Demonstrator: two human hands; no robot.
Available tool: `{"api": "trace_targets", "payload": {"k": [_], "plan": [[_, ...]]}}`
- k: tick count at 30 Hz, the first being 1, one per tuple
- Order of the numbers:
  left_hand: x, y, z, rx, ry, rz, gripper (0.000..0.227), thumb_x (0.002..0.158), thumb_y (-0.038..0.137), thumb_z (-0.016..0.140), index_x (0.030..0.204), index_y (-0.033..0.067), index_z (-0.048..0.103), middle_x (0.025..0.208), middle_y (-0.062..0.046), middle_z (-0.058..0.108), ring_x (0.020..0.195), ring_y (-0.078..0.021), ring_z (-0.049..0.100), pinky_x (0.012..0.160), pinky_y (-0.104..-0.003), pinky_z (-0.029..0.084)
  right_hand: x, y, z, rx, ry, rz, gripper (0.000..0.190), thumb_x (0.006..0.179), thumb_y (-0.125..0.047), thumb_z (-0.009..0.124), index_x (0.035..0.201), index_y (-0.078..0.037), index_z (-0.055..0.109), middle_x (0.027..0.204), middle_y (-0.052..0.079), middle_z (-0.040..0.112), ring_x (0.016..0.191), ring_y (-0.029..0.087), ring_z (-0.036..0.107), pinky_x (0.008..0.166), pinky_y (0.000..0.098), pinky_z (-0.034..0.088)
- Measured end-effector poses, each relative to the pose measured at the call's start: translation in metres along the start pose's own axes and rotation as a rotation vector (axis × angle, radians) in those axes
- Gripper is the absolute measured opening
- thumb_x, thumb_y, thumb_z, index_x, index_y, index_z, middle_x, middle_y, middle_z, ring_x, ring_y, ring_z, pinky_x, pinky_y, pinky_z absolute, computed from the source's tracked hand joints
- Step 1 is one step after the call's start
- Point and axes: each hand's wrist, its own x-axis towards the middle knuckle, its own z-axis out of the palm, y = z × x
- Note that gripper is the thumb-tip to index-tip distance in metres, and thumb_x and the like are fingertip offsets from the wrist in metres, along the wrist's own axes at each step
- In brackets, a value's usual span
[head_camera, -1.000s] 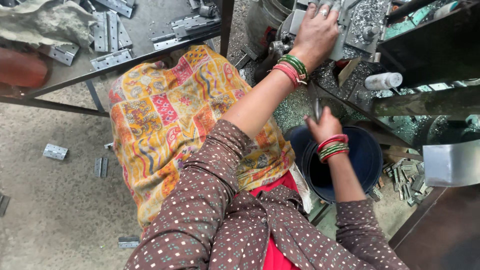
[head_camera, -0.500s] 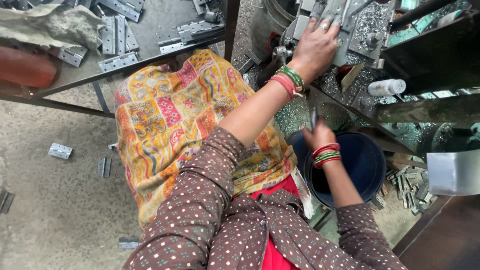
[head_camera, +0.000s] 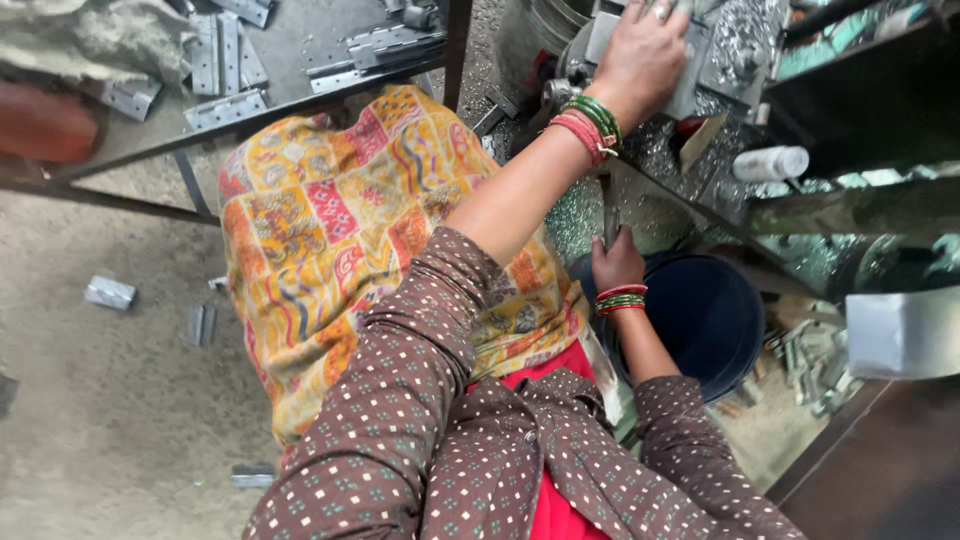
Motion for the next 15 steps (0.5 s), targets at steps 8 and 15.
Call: {"api": "trace_targets", "payload": {"k": [8,15], "plan": [[-0.092,-0.09,-0.065,-0.152,0.363,-0.091,0.026,0.098,0.03,0.062,0.119,0.0153,0.064,0.122,-0.003,0.06,0.119,-0.022,0.057,0.105,-0.043,0.046,0.007,0.001,-0.074,-0.269,-0.132,0.089,0.071,0.088,-0.058,0.078,0.125,-0.001,0.055,0.104,0.031,0.071,0.096,0.052,0.067,0.082,0.0575,0.053],[-0.196,-0.279,-0.049,0.117,0.286,-0.799,0.051,0.091,0.042,0.067,0.128,0.0071,0.058,0.115,-0.013,0.062,0.095,-0.0312,0.064,0.078,-0.049,0.05,0.012,-0.07,-0.153,-0.25,-0.173,0.064,0.047,0.096,-0.045,0.073,0.116,-0.005,0.062,0.081,0.016,0.074,0.061,0.03,0.072,0.066,0.0442,0.056]]}}
